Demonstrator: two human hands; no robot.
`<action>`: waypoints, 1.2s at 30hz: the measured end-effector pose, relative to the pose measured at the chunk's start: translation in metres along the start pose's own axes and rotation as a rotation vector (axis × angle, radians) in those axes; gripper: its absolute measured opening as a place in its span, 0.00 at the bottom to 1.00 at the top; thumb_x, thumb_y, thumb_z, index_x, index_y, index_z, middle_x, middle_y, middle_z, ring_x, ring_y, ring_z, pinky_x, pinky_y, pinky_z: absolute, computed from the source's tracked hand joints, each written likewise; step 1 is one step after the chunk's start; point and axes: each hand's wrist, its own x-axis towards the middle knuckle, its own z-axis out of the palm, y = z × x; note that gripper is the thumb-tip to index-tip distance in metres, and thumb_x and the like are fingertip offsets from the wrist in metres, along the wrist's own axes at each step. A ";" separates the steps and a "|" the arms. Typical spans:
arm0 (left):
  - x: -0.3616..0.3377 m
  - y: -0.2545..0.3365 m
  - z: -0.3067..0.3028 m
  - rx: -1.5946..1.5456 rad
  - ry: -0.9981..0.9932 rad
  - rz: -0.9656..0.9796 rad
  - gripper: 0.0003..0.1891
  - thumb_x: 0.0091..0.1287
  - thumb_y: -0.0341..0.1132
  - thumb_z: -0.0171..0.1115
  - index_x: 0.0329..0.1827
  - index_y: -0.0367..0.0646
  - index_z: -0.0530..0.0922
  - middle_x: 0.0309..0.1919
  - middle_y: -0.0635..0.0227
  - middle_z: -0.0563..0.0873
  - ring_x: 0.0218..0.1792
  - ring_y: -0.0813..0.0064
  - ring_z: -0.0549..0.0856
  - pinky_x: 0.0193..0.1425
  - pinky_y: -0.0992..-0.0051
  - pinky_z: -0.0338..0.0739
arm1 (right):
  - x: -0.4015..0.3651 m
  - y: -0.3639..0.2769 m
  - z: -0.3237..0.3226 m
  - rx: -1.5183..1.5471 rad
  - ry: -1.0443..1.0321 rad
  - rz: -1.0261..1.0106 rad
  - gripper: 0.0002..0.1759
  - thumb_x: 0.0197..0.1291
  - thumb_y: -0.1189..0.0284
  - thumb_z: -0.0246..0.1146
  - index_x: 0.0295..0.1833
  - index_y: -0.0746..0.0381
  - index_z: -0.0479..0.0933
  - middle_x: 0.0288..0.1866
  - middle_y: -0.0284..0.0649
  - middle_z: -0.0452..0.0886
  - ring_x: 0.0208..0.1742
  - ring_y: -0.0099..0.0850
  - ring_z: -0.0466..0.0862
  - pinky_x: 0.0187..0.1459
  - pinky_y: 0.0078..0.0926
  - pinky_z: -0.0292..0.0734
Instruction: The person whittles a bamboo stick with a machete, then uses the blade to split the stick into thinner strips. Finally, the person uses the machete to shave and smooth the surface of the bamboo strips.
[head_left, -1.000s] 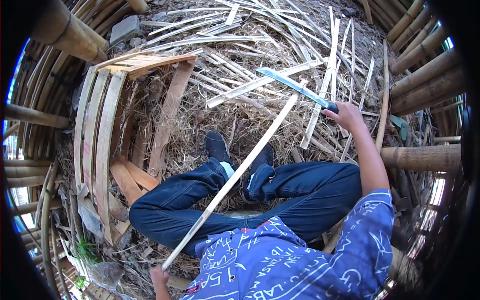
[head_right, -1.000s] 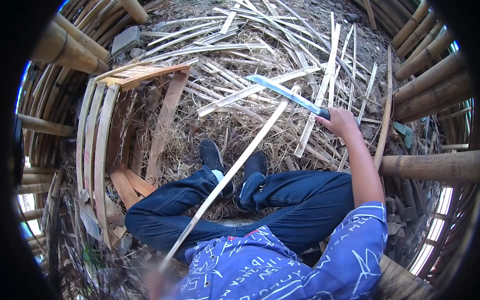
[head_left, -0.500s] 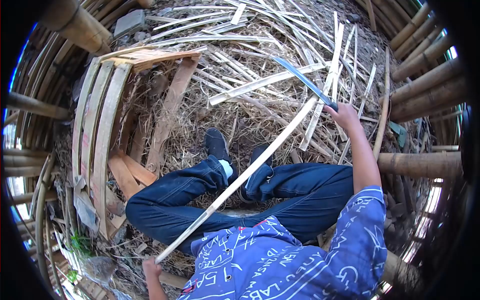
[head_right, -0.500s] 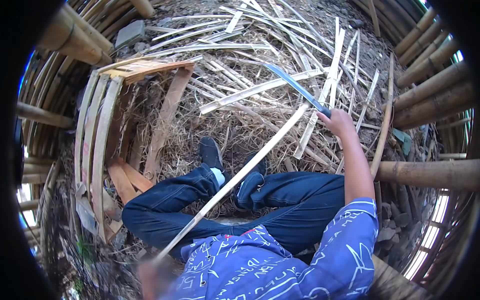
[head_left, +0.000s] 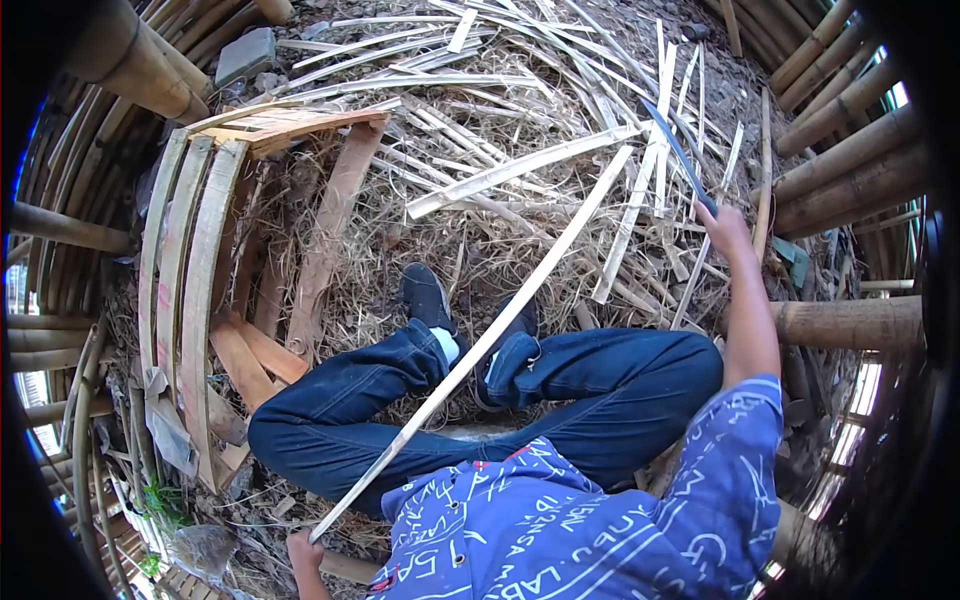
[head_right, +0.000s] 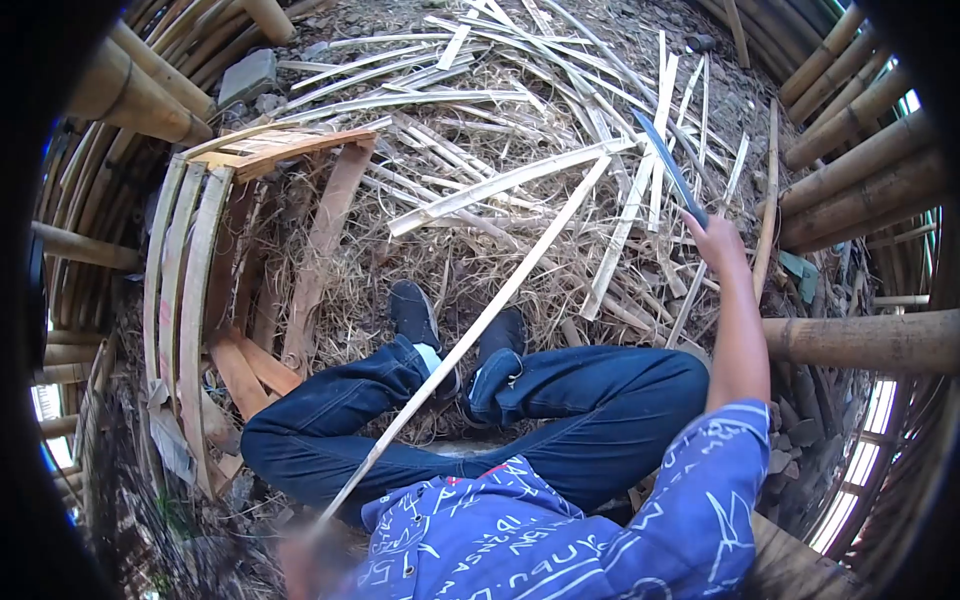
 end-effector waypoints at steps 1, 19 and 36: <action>0.001 0.005 0.002 -0.014 -0.011 -0.011 0.06 0.49 0.32 0.59 0.19 0.38 0.78 0.18 0.46 0.78 0.23 0.42 0.80 0.29 0.54 0.73 | -0.009 -0.004 -0.004 0.012 -0.005 0.003 0.32 0.64 0.43 0.57 0.40 0.65 0.83 0.30 0.55 0.83 0.39 0.52 0.85 0.41 0.49 0.76; 0.099 0.262 -0.093 -0.966 -0.718 -0.303 0.24 0.78 0.53 0.42 0.29 0.44 0.68 0.17 0.77 0.67 0.16 0.84 0.64 0.20 0.79 0.62 | -0.063 -0.045 0.009 0.634 0.030 0.131 0.36 0.65 0.42 0.58 0.21 0.66 0.71 0.14 0.35 0.71 0.14 0.26 0.74 0.18 0.29 0.67; 0.162 0.353 -0.111 -1.084 -0.756 -0.175 0.08 0.76 0.37 0.52 0.43 0.43 0.68 0.21 0.75 0.73 0.18 0.83 0.73 0.21 0.79 0.74 | -0.077 -0.089 0.000 0.409 -0.084 -0.215 0.28 0.62 0.51 0.64 0.28 0.69 0.78 0.17 0.43 0.74 0.19 0.32 0.73 0.25 0.34 0.67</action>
